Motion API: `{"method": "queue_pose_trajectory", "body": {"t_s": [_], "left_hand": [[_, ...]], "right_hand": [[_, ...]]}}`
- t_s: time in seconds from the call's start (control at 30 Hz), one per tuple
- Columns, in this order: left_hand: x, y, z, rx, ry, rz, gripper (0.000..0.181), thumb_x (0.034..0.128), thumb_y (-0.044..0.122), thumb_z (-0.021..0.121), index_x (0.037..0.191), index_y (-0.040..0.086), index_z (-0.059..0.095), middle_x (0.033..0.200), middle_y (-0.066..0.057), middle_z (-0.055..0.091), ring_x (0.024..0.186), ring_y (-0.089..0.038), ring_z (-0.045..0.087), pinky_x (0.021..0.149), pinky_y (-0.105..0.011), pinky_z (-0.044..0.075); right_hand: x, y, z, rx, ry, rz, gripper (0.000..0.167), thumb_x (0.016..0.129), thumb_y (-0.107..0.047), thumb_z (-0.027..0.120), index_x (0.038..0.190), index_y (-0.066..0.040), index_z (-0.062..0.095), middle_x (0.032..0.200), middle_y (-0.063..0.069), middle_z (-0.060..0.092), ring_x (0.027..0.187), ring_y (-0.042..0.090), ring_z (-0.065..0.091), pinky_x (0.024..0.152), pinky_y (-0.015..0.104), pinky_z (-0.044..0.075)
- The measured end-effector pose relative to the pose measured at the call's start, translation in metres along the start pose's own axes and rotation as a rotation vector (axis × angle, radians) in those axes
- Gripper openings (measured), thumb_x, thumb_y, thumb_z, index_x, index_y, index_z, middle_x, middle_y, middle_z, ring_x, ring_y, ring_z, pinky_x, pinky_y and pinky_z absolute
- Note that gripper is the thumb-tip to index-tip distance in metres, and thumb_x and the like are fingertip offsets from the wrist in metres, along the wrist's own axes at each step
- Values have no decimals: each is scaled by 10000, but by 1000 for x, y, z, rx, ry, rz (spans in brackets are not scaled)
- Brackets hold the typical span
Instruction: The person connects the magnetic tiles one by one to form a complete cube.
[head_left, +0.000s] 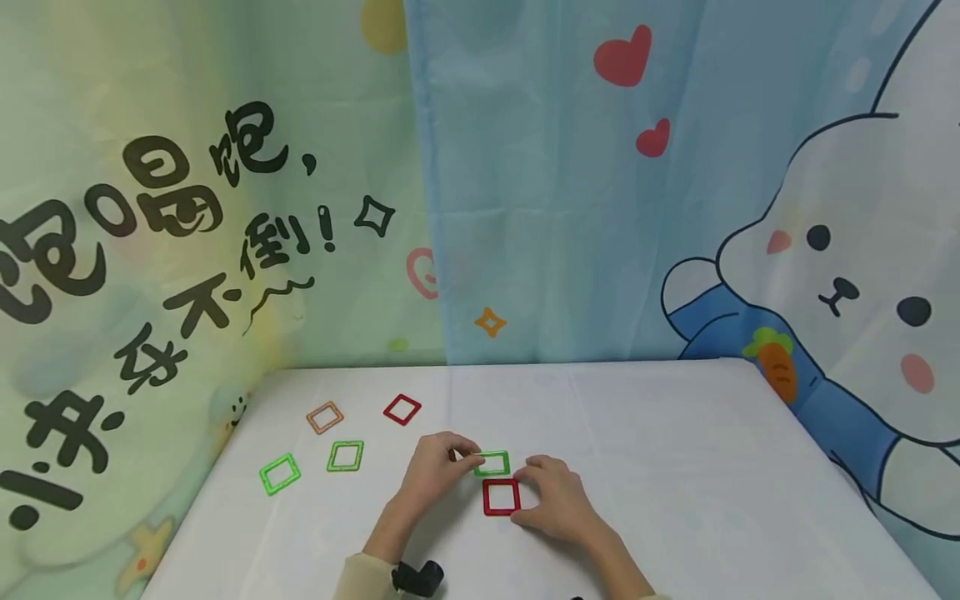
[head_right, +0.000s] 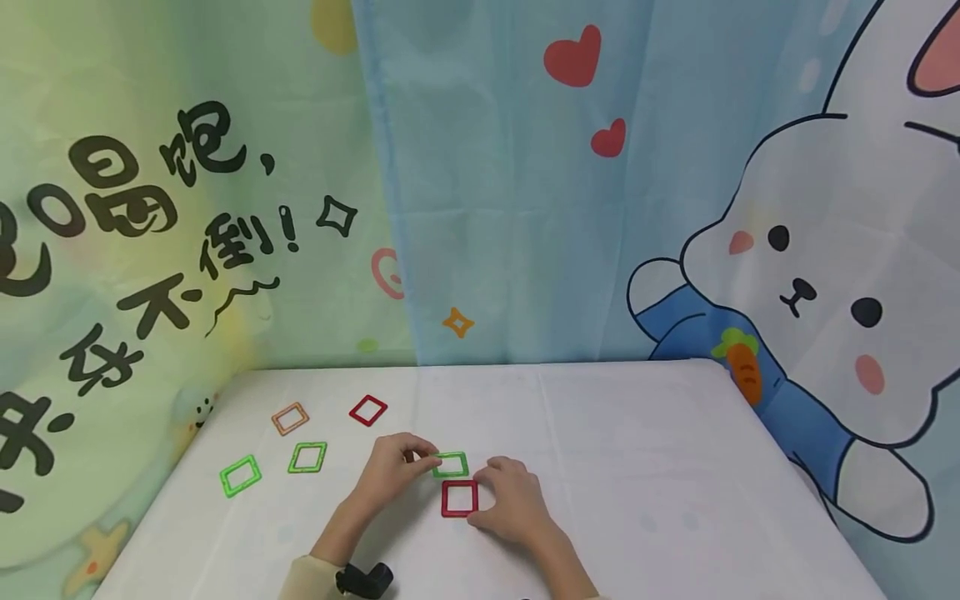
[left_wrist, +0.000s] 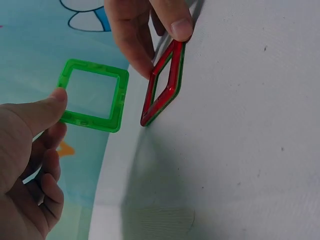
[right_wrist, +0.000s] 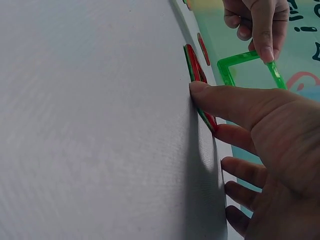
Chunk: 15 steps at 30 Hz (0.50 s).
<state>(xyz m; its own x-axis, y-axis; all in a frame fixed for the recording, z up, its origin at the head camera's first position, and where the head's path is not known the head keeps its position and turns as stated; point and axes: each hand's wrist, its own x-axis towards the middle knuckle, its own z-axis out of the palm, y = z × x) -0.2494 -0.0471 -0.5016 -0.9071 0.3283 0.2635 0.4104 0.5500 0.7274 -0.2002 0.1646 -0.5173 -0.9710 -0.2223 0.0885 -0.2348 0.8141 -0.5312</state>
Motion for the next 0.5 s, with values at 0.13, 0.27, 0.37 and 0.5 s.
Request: {"method": "queue_pose_trajectory", "body": {"t_s": [0.13,0.27,0.37,0.5], "left_hand": [[1,-2,5,4,-28,-15,97,831,209,788,904,147,776,809,126,654,687,-64,516,583,-217,450],[2,-2,8,7,-33,-19,88,825,207,793,893,154,777,805,129,650,686,-61,513,582,-218,449],[3,-1,8,6,-32,-16,90,819,199,797,891,148,777,802,125,652,681,-67,512,575,-224,450],[5,-2,7,10,-37,-19,91,816,190,801,891,145,778,794,126,648,673,-68,507,565,-226,449]], "right_hand": [[1,0,-2,-20,-17,16,473,650,-267,896,1054,-119,699,1054,71,582,1061,314,506,902,531,398],[3,-2,-5,11,-76,60,479,669,-267,885,1078,-114,687,837,-21,532,829,186,485,734,400,423],[5,-3,-8,79,-118,79,476,691,-236,874,1096,-100,665,716,-26,513,677,145,462,599,333,392],[6,-4,-10,133,-155,82,475,715,-214,861,1122,-95,647,638,-23,494,579,128,437,524,294,345]]}}
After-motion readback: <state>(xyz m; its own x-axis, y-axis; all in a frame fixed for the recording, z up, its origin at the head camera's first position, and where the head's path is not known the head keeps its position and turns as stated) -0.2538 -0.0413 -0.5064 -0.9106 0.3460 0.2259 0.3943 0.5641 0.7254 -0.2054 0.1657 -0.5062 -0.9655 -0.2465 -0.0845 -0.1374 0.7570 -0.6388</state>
